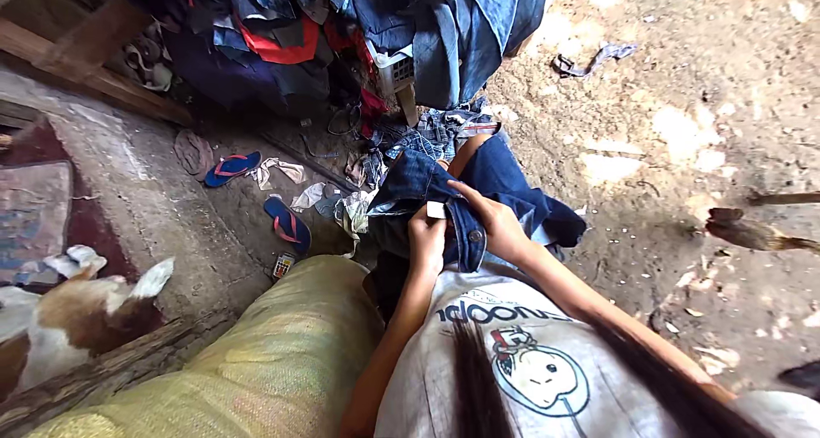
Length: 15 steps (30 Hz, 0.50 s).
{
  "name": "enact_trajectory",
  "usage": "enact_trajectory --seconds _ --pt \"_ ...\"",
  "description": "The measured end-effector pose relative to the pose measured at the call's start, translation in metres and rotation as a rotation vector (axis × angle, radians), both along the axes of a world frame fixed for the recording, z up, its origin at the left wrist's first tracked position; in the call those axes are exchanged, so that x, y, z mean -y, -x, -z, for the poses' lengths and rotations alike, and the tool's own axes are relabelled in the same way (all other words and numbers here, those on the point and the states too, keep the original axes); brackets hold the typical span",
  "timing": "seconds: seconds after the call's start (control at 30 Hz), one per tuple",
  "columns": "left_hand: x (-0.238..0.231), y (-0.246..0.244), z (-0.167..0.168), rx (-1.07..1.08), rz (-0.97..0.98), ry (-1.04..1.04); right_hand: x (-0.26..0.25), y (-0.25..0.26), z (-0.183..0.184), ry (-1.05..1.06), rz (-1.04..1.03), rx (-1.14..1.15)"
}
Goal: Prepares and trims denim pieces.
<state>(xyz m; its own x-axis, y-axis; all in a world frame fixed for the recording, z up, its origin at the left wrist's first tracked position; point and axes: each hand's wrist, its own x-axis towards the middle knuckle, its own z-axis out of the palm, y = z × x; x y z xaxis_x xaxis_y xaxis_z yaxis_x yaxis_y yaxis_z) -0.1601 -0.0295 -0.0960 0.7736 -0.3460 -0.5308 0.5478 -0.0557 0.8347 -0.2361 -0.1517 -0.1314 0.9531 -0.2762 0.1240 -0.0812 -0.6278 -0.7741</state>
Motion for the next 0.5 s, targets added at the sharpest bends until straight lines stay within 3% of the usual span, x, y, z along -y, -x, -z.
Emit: enact_trajectory --seconds 0.23,0.5 --pt "-0.006 -0.001 0.004 0.072 -0.037 0.044 -0.001 0.002 0.006 -0.172 0.094 -0.162" --pt "-0.012 -0.001 0.005 0.182 -0.027 0.039 -0.008 -0.006 0.009 -0.227 0.102 -0.133"
